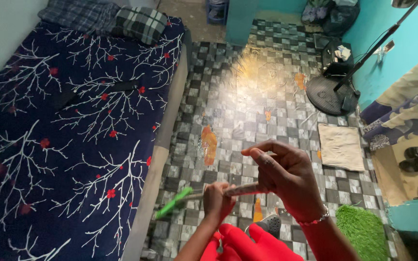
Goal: The person sweeps the floor using a broom, moving the broom across the tiled surface and collecting debris.
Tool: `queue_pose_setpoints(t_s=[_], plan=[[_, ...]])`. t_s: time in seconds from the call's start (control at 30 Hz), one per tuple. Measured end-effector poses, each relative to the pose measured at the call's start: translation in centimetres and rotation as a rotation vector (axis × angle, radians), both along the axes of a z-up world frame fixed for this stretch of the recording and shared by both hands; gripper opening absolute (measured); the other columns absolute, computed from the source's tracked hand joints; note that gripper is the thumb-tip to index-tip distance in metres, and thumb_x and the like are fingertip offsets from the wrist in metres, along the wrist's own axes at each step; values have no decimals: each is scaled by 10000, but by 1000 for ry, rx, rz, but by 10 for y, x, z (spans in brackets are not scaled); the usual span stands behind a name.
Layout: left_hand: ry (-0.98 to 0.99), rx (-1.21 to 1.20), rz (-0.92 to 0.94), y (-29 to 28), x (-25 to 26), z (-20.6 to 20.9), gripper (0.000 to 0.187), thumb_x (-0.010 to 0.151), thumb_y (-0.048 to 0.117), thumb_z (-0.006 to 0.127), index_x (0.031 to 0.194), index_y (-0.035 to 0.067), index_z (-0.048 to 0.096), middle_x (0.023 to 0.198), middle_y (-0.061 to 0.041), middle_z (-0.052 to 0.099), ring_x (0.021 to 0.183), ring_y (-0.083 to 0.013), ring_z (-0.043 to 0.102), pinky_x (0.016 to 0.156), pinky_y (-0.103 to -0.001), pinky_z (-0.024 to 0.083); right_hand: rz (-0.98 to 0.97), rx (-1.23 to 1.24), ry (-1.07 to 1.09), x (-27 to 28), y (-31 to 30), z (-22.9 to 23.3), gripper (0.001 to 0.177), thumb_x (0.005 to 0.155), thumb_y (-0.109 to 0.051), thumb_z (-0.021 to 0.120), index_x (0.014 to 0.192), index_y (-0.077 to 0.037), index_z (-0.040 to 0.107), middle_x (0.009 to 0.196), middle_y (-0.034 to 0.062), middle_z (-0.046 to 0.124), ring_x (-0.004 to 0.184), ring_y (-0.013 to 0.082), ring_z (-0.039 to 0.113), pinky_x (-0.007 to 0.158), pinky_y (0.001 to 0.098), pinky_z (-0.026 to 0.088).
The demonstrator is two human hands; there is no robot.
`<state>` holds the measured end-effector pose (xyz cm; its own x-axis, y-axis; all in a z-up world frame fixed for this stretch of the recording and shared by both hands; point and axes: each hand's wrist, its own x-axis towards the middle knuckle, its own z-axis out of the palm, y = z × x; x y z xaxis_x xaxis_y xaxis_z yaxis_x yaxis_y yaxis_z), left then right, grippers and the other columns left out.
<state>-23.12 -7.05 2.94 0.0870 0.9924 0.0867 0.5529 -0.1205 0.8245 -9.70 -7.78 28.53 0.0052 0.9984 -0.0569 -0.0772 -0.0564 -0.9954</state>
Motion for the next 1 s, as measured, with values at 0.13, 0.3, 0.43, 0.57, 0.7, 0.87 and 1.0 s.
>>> queue_pose_setpoints(t_s=[0.13,0.3,0.43,0.57,0.7,0.87,1.0], plan=[[-21,-18,-37,43,-13,-21,419,841,339,738,576,40,610,636,-217,625,664,-422,645,613,-501,505,-6,-19,42,-22,3,-23,236,976,-120,629,1068,75,726,552,-27,543,462,17,453,495,267,572],[-235,206,-324,75,-37,-70,126,772,204,668,724,89,690,773,-169,705,711,-358,694,586,-442,530,-20,21,-52,-67,6,-87,209,986,-112,631,1056,67,715,682,-18,648,596,2,563,578,241,587],[59,-98,-203,62,-38,-75,326,860,266,736,655,48,606,686,-220,635,702,-408,654,627,-497,490,20,4,45,-64,1,-87,194,999,-100,635,1057,74,701,661,-1,629,613,7,584,598,251,616],[-36,17,-97,22,-45,-66,311,844,227,725,635,32,601,696,-223,635,758,-449,631,653,-527,485,7,-83,29,-65,-11,-72,202,988,-123,631,1030,63,697,601,-4,608,481,7,481,527,259,618],[-85,45,12,-11,-54,-56,363,865,224,702,608,13,557,660,-220,614,727,-455,605,662,-541,468,69,-96,49,-70,-27,-60,208,988,-113,625,1037,73,705,591,-5,594,490,5,488,508,261,577],[-85,57,113,-60,-40,-47,305,822,197,691,592,30,580,647,-211,617,707,-448,604,658,-539,466,115,-126,115,-49,-52,-54,202,1002,-100,630,1037,88,696,598,-30,532,527,-4,487,553,280,634],[-13,-24,138,-105,-15,-57,318,817,190,685,590,14,550,655,-212,601,714,-440,592,683,-529,460,97,-288,90,-19,-91,-67,221,986,-101,625,1026,104,698,580,15,603,456,48,501,519,280,548]])
